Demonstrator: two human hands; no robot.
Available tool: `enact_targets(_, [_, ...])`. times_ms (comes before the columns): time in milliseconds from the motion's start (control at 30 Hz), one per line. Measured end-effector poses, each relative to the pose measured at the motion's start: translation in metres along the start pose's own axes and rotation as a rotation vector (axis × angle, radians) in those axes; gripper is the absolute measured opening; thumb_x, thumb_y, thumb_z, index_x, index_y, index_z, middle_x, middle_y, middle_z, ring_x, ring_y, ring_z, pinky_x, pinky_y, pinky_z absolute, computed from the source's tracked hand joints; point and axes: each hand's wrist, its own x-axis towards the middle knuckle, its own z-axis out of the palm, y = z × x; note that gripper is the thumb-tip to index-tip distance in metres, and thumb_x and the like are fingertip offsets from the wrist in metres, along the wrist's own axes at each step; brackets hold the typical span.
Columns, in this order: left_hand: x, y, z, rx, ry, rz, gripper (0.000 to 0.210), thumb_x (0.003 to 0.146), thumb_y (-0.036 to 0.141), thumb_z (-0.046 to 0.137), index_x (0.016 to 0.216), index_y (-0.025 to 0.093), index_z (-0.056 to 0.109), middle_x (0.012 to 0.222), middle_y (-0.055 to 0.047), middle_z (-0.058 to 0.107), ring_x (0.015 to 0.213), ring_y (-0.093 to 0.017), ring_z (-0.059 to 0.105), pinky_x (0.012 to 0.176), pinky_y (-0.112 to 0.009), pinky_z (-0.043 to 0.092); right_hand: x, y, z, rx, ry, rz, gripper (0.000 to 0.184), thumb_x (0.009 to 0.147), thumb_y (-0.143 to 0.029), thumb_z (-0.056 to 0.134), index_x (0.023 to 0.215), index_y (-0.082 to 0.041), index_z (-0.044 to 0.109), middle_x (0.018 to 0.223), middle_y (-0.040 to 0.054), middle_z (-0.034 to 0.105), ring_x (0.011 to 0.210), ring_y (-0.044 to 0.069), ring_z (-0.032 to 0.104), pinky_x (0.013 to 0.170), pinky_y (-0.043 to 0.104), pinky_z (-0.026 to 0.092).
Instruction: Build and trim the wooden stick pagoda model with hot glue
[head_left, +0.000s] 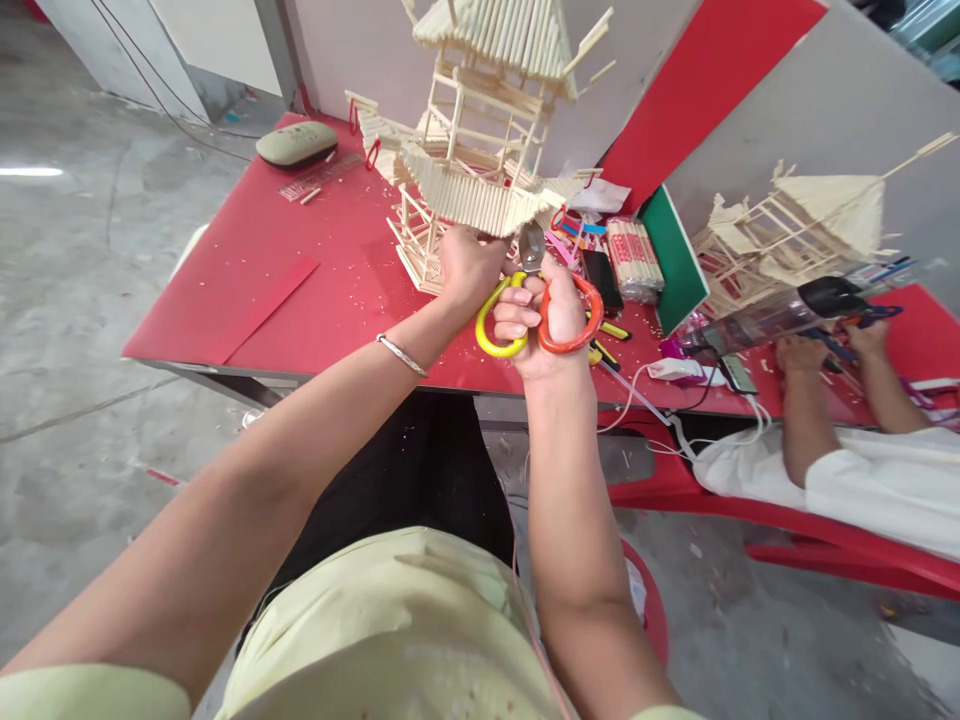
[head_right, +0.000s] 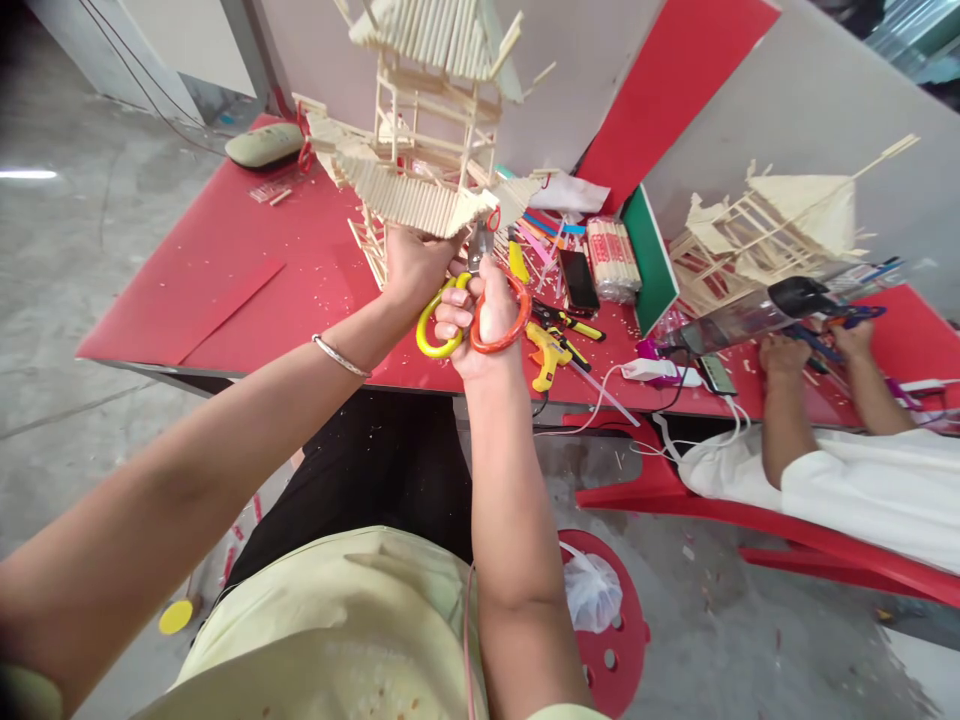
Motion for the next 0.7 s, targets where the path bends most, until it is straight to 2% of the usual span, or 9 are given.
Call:
enact_targets(167, [-0.013,-0.001,-0.016,0.157,0.029,0.076,0.019,0.097,0.03,0.063,0.082,0.021,0.071,0.085,-0.009,0.074,0.096,-0.025,0.069,0.078,-0.033,0.053,-0.004,0.0,0.003,0.068,-0.026,-0.008,0.048,0.094,-0.069,0.065,0.082,-0.025,0.049,0.054,-0.0115,0.039,0.038,0.004,0.031,0.037,0.016,0.029])
enact_targets(333, [-0.014,0.008,-0.032,0.316,-0.004,0.173,0.009,0.094,0.025,0.063,0.09,0.024,0.071,0.098,-0.009,0.072,0.103,-0.026,0.066,0.079,-0.034,0.047,-0.003,-0.009,0.005,0.025,-0.001,-0.01,0.055,0.09,-0.069,0.07,0.077,-0.026,0.04,0.054,-0.0117,0.041,0.038,0.003,0.032,0.036,0.017,0.027])
enact_targets(533, [-0.003,0.017,-0.046,0.321,-0.015,0.227,0.013,0.092,0.026,0.066,0.102,0.025,0.074,0.112,-0.011,0.071,0.106,-0.028,0.063,0.079,-0.035,0.046,0.009,-0.025,0.003,-0.032,-0.009,-0.017,0.045,0.092,-0.066,0.07,0.085,-0.026,0.049,0.054,-0.0122,0.039,0.038,0.004,0.031,0.037,0.018,0.028])
enact_targets(633, [0.014,0.014,-0.045,0.353,-0.033,0.206,0.007,0.09,0.026,0.067,0.089,0.025,0.074,0.105,-0.011,0.072,0.101,-0.029,0.064,0.08,-0.037,0.046,0.016,-0.03,0.003,-0.066,0.037,-0.002,0.039,0.097,-0.061,0.066,0.087,-0.026,0.051,0.054,-0.0112,0.04,0.039,0.004,0.032,0.037,0.018,0.028])
enact_targets(700, [0.024,0.011,-0.039,0.319,-0.021,0.161,0.011,0.089,0.027,0.067,0.079,0.025,0.072,0.095,-0.012,0.071,0.101,-0.03,0.065,0.081,-0.038,0.046,0.02,-0.034,0.004,-0.103,0.085,0.006,0.036,0.1,-0.056,0.062,0.085,-0.025,0.05,0.054,-0.0104,0.041,0.039,0.004,0.031,0.036,0.017,0.028])
